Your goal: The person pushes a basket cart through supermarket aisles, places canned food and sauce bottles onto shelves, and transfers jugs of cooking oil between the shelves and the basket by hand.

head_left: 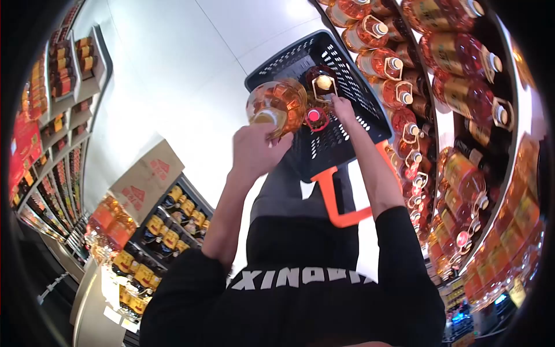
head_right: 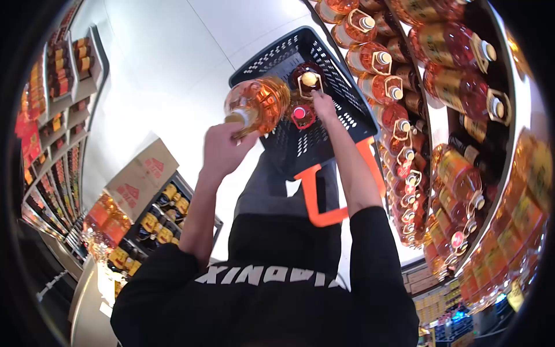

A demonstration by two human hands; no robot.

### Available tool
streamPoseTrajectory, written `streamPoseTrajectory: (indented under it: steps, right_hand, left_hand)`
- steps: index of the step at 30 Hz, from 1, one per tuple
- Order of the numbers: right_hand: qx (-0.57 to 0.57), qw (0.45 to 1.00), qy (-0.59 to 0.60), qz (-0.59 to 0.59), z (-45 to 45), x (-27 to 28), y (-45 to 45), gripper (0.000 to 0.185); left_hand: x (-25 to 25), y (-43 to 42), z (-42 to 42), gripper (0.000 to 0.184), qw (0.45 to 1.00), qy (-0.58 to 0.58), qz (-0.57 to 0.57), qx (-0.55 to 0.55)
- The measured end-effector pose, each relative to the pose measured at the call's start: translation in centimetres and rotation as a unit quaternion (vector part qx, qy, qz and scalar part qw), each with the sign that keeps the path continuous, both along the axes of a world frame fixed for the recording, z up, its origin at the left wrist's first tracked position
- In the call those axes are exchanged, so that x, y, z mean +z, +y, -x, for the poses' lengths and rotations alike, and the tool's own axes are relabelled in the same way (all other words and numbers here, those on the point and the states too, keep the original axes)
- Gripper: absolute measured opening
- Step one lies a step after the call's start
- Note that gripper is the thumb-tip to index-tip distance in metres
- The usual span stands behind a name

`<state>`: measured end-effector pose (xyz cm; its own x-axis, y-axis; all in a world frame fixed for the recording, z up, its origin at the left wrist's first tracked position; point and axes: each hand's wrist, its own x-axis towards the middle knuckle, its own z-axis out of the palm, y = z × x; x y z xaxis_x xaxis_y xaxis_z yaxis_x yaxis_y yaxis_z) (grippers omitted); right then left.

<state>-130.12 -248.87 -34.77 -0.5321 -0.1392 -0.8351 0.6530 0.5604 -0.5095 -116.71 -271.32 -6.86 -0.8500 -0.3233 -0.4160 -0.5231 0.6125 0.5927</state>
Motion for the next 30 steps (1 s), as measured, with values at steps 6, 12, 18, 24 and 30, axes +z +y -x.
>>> streamPoseTrajectory:
  steps: [6,12,18,24,30]
  right_hand:
    - [-0.195,0.831,-0.307,0.421,-7.0,18.2,-3.9,0.078]
    - [-0.219,0.804,-0.283,0.474,-15.3,33.3,-0.5,0.059]
    - [-0.174,0.786,-0.352,0.477,-17.2,37.7,14.3,0.065]
    - [-0.106,0.753,-0.392,0.518,-15.9,37.4,27.7,0.063]
    - [-0.247,0.744,-0.263,0.562,-14.4,32.4,33.3,0.063]
  left_hand:
    - [23.5,-2.6,-0.5,0.025,0.952,0.304,-0.023,0.037]
    - [32.0,6.0,4.7,0.035,0.914,0.375,0.148,0.033]
    - [35.0,19.4,7.3,0.036,0.937,0.303,0.174,0.021]
    - [36.8,32.3,8.7,0.043,0.927,0.359,0.041,-0.1]
    - [39.3,43.6,9.4,0.041,0.869,0.46,-0.066,-0.172]
